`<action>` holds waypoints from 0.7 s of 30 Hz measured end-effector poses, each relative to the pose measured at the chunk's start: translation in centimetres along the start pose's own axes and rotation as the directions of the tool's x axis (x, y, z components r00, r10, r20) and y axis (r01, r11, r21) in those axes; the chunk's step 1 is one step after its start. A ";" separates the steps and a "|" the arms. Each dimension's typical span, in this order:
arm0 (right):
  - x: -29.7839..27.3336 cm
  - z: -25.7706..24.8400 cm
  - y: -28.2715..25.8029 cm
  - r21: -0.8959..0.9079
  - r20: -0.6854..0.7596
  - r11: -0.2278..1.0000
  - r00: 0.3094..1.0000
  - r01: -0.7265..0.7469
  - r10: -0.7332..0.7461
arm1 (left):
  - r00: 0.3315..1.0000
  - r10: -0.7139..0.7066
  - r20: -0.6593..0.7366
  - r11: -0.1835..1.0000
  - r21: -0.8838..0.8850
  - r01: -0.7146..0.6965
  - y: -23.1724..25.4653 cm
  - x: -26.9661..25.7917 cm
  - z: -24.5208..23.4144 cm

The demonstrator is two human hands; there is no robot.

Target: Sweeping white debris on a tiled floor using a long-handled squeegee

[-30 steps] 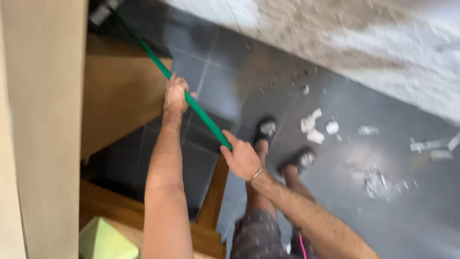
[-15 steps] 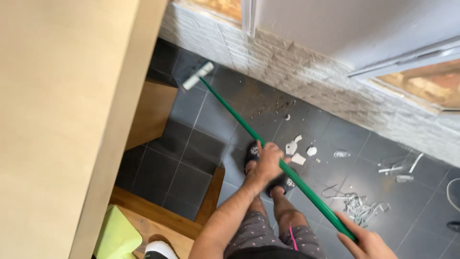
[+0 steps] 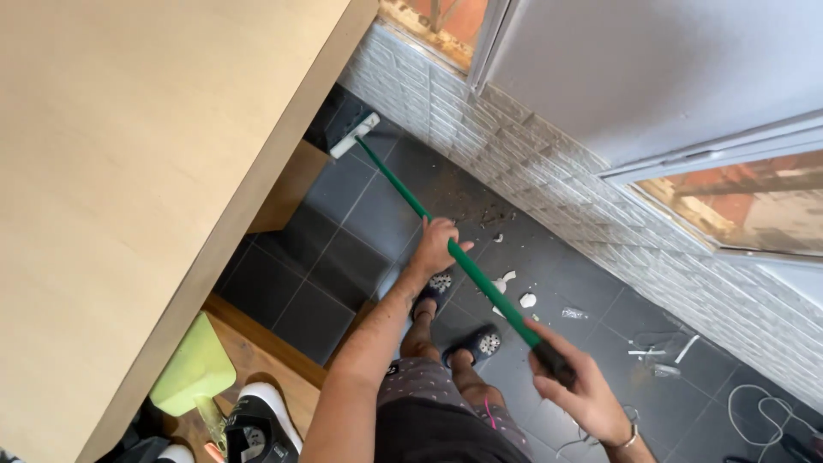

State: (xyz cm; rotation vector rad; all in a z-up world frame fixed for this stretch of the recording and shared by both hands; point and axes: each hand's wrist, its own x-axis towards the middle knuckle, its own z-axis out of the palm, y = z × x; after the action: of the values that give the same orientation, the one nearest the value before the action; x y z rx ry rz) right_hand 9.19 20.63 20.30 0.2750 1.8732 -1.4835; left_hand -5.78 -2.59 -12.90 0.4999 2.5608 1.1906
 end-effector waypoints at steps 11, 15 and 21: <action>4.3 1.0 -3.9 0.017 -0.389 0.396 0.371 0.918 -0.843 | 0.992 0.011 0.126 1.000 0.017 -0.013 2.5 4.0 -0.1; -3.2 2.7 -8.1 -0.095 -0.456 0.516 0.424 0.851 -0.783 | 0.964 0.228 0.138 0.974 -0.034 -0.225 8.4 -0.6 0.7; -9.8 3.4 -8.4 -0.173 -0.510 0.488 0.346 0.855 -0.787 | 0.903 0.366 0.227 0.931 -0.095 -0.353 15.8 -5.0 -1.0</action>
State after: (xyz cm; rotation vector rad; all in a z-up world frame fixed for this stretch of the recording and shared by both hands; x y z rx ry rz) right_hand 12.75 17.39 32.74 -0.3533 2.5713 -2.4135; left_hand 1.40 4.11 0.49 1.0743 2.2844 1.2164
